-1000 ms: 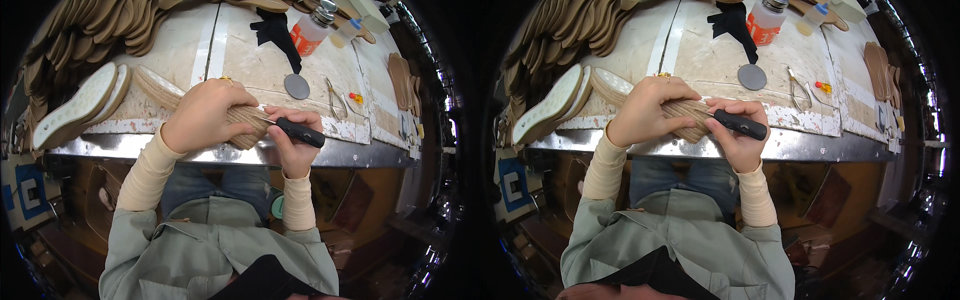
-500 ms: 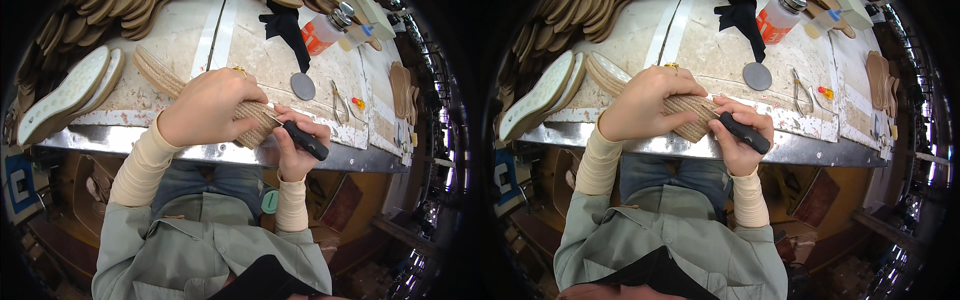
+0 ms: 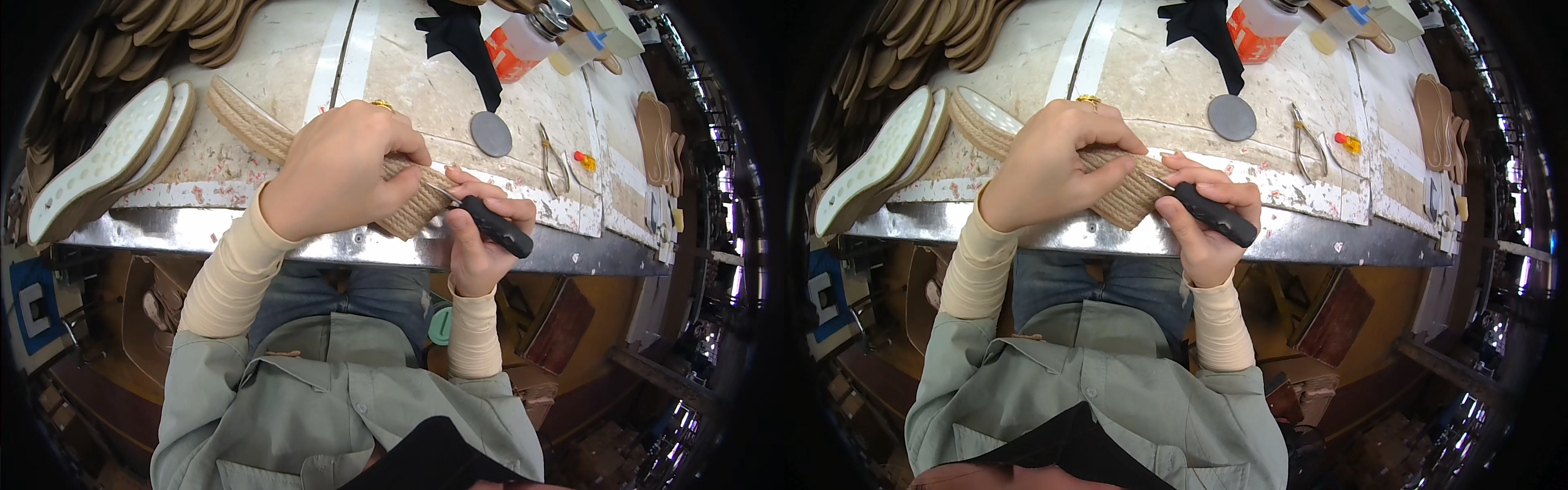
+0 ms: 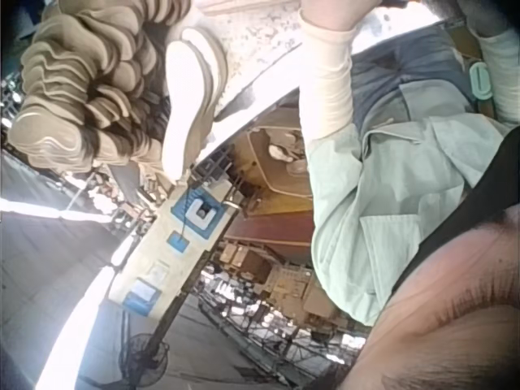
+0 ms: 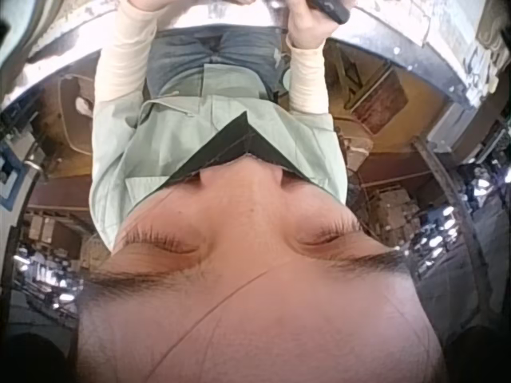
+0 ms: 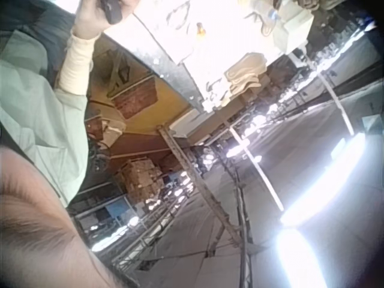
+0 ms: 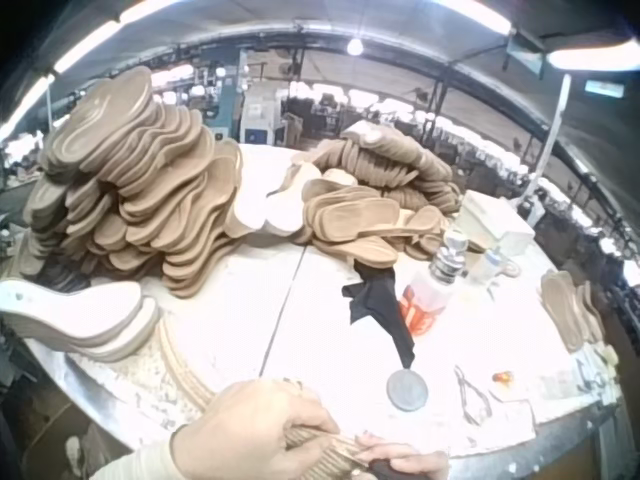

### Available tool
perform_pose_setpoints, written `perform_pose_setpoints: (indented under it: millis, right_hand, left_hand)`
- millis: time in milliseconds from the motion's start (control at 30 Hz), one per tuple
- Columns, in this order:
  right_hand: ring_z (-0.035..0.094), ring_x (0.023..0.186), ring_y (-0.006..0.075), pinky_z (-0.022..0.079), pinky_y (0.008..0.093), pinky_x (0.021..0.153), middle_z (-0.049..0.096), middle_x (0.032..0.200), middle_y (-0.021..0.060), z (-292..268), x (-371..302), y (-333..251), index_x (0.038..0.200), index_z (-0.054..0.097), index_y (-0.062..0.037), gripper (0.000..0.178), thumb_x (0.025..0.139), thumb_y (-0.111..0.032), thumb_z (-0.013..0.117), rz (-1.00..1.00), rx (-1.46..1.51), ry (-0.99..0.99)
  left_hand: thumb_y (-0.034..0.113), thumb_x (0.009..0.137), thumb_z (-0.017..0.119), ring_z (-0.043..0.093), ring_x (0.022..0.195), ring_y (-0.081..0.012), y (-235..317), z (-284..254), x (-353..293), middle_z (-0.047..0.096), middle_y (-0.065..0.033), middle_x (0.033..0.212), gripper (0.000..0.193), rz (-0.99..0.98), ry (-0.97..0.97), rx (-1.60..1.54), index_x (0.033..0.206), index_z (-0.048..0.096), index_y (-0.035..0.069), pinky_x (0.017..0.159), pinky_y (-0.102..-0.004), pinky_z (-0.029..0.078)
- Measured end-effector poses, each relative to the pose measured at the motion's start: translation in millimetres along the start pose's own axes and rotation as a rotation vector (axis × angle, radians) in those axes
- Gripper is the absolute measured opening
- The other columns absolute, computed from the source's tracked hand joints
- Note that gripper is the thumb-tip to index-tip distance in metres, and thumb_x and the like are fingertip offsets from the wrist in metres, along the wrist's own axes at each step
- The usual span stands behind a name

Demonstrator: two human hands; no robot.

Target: The person uses a small knife to trim and smooth the woven sole of a sandal. They repeatedly scrape the sole surface, rotate the sandal to access different edges, and place the sandal back on the table among other similar items.

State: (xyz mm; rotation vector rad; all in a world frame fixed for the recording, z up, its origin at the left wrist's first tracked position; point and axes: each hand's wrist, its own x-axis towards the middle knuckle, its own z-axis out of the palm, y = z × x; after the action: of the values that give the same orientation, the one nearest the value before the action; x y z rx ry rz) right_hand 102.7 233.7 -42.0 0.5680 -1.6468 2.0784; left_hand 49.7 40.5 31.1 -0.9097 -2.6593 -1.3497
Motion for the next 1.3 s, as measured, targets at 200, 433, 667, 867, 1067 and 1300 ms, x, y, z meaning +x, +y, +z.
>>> perform_pose_setpoints:
  millis: [200,433,667,867,1067,1300]
  right_hand:
    - [0.064,0.109,0.0350,0.045,0.0538,0.103,0.068,0.101,0.0214,5.2,-0.8,-1.1,0.106,0.046,-0.0069,0.043,0.079,0.008,0.075,-0.014,-0.027,0.010]
    - [0.064,0.109,0.0347,0.047,0.0498,0.100,0.067,0.102,0.0221,8.8,-2.1,-2.5,0.107,0.044,-0.0066,0.044,0.079,0.011,0.074,-0.052,-0.123,0.009]
    - [0.063,0.108,0.0359,0.050,0.0452,0.095,0.065,0.101,0.0218,16.6,-2.8,-3.0,0.108,0.043,-0.0064,0.043,0.080,0.015,0.069,-0.118,-0.238,-0.017]
    - [0.064,0.105,0.0340,0.049,0.0475,0.098,0.066,0.102,0.0226,-0.5,3.6,-5.3,0.106,0.044,-0.0063,0.041,0.080,0.011,0.071,0.132,0.246,0.109]
    - [0.064,0.105,0.0313,0.049,0.0453,0.098,0.067,0.102,0.0210,-1.4,7.4,-3.2,0.104,0.046,-0.0055,0.040,0.080,0.010,0.073,0.149,0.149,0.033]
    - [0.065,0.103,0.0303,0.050,0.0432,0.096,0.067,0.101,0.0206,-4.1,13.3,-7.3,0.101,0.046,-0.0049,0.039,0.078,0.011,0.073,0.176,0.105,-0.032]
  left_hand:
    - [0.005,0.079,0.069,0.066,0.069,-0.0251,-3.0,-1.6,1.4,0.068,-0.0124,0.078,0.011,0.050,-0.010,-0.033,0.087,0.071,-0.002,0.063,-0.0300,0.051]
    - [0.006,0.079,0.070,0.065,0.071,-0.0272,-3.0,-2.1,1.0,0.067,-0.0128,0.079,0.012,0.039,-0.027,-0.042,0.088,0.071,-0.002,0.064,-0.0323,0.050]
    - [0.007,0.078,0.070,0.064,0.073,-0.0285,-5.8,-4.0,0.6,0.066,-0.0127,0.080,0.013,0.084,-0.047,-0.010,0.089,0.070,-0.001,0.067,-0.0334,0.049]
    - [0.009,0.078,0.069,0.066,0.075,-0.0258,-1.3,-4.5,4.3,0.067,-0.0115,0.082,0.014,-0.044,-0.081,-0.012,0.089,0.071,0.000,0.069,-0.0318,0.051]
    - [0.012,0.079,0.068,0.067,0.075,-0.0245,0.5,-5.1,5.3,0.068,-0.0110,0.082,0.015,-0.077,-0.096,0.015,0.089,0.072,0.002,0.070,-0.0309,0.052]
    - [0.018,0.073,0.066,0.070,0.079,-0.0296,-3.3,-2.7,5.8,0.072,-0.0142,0.084,0.018,-0.059,-0.067,0.008,0.085,0.075,0.006,0.073,-0.0358,0.055]
